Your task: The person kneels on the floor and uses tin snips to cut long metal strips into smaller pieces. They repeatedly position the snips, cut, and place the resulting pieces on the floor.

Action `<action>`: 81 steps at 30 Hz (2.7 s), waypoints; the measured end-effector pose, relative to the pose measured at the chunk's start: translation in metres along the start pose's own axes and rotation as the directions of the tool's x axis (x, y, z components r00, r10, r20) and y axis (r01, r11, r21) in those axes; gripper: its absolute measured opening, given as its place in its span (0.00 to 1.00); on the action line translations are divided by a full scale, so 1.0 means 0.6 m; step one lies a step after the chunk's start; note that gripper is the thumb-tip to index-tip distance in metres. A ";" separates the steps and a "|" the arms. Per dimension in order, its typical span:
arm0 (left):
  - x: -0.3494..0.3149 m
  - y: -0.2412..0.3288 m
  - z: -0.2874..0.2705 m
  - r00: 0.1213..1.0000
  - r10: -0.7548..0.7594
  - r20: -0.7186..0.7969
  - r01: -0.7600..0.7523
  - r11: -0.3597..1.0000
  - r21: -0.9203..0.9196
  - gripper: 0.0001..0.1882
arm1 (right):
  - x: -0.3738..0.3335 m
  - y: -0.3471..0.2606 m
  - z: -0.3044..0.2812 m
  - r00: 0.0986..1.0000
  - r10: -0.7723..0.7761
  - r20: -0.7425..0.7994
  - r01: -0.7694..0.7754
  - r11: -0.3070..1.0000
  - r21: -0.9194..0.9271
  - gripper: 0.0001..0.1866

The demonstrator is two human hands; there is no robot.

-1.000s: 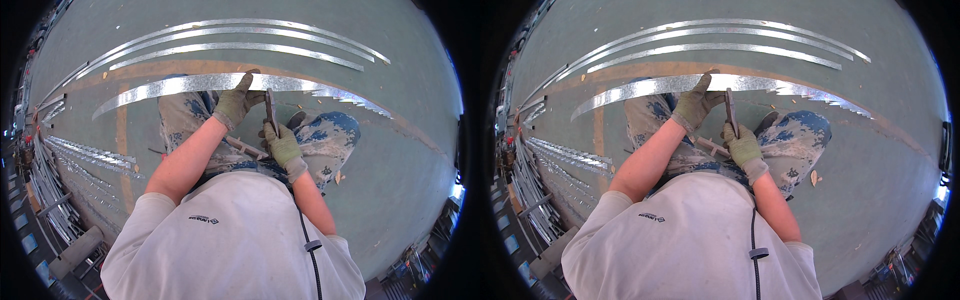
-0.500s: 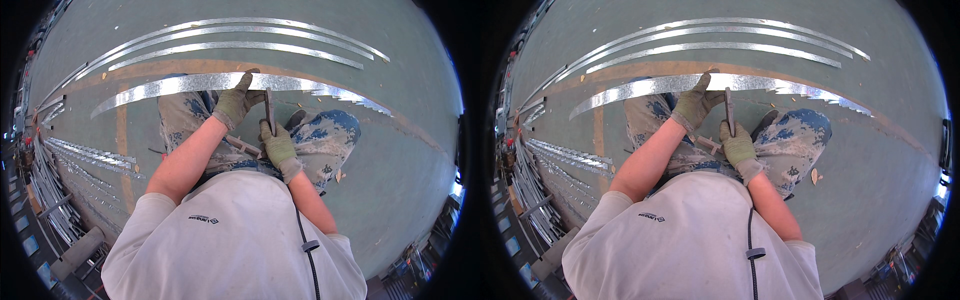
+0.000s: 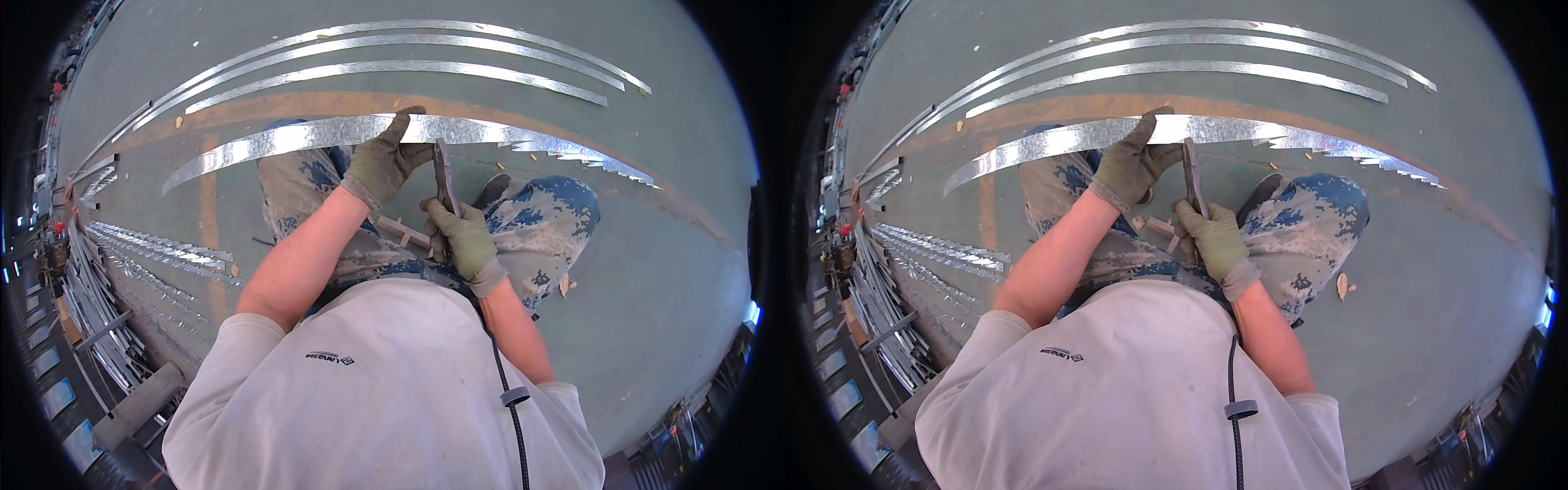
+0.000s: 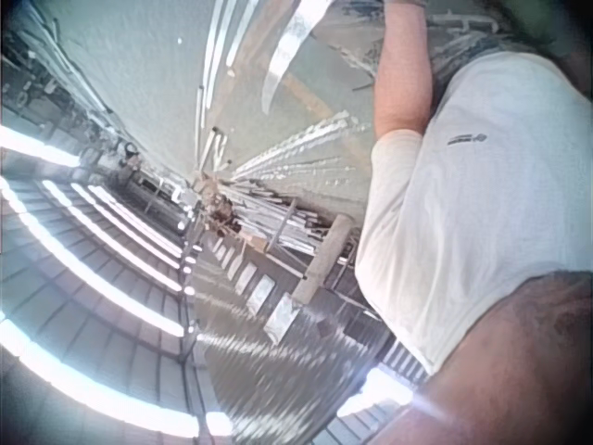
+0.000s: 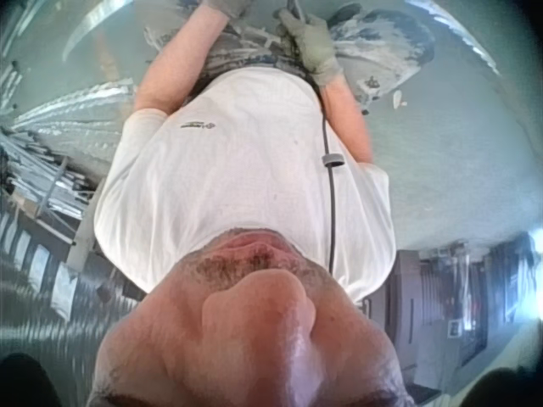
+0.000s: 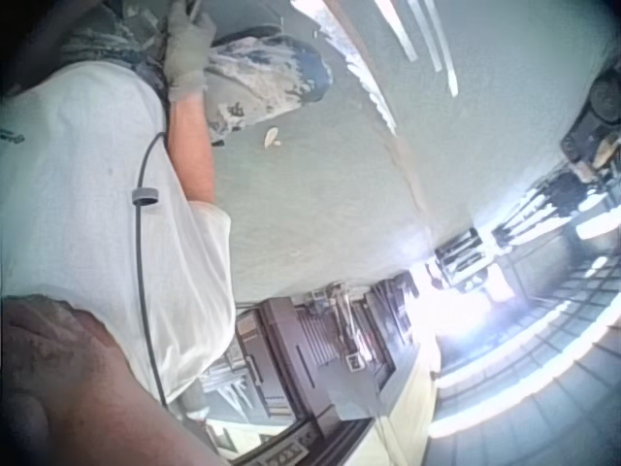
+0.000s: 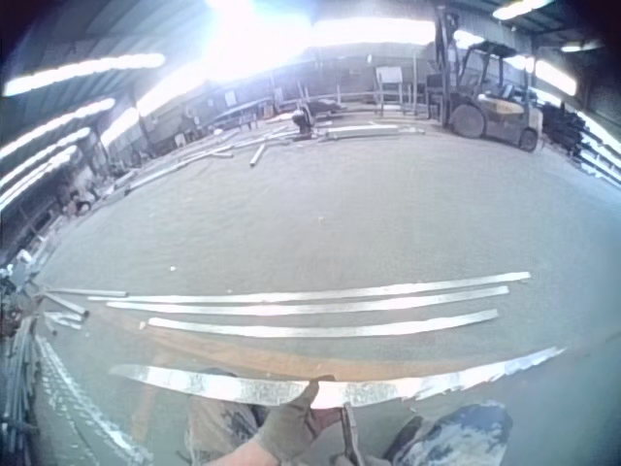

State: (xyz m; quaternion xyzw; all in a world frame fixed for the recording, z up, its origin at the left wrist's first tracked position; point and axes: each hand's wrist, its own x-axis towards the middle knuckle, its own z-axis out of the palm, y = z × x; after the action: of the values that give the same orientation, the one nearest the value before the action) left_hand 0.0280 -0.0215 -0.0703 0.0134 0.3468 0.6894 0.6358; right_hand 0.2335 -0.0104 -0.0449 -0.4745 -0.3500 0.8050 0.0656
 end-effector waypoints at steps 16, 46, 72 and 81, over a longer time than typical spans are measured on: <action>-0.007 -0.008 0.006 0.999 0.021 -0.044 -0.019 0.999 0.046 0.26 | 0.003 0.027 -0.024 0.920 -0.065 0.386 -0.096 0.919 0.383 0.23; -0.012 -0.064 0.082 0.877 -0.478 -0.048 0.475 0.847 0.238 0.16 | 0.016 0.037 -0.026 0.952 0.155 0.264 -0.224 0.941 0.253 0.26; -0.013 -0.065 0.098 0.880 -0.469 -0.075 0.473 0.853 0.220 0.16 | -0.002 0.033 -0.028 0.932 0.049 0.360 -0.143 0.960 0.241 0.27; -0.028 -0.051 0.117 0.910 -0.415 -0.009 0.408 0.890 0.202 0.15 | -0.025 0.019 -0.010 0.946 0.168 0.278 -0.231 0.950 0.212 0.30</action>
State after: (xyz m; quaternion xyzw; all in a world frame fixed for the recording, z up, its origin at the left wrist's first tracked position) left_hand 0.0899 -0.0054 -0.0248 0.0152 0.3983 0.5004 0.7686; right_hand 0.2490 -0.0224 -0.0433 -0.3880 -0.2050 0.8986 -0.0053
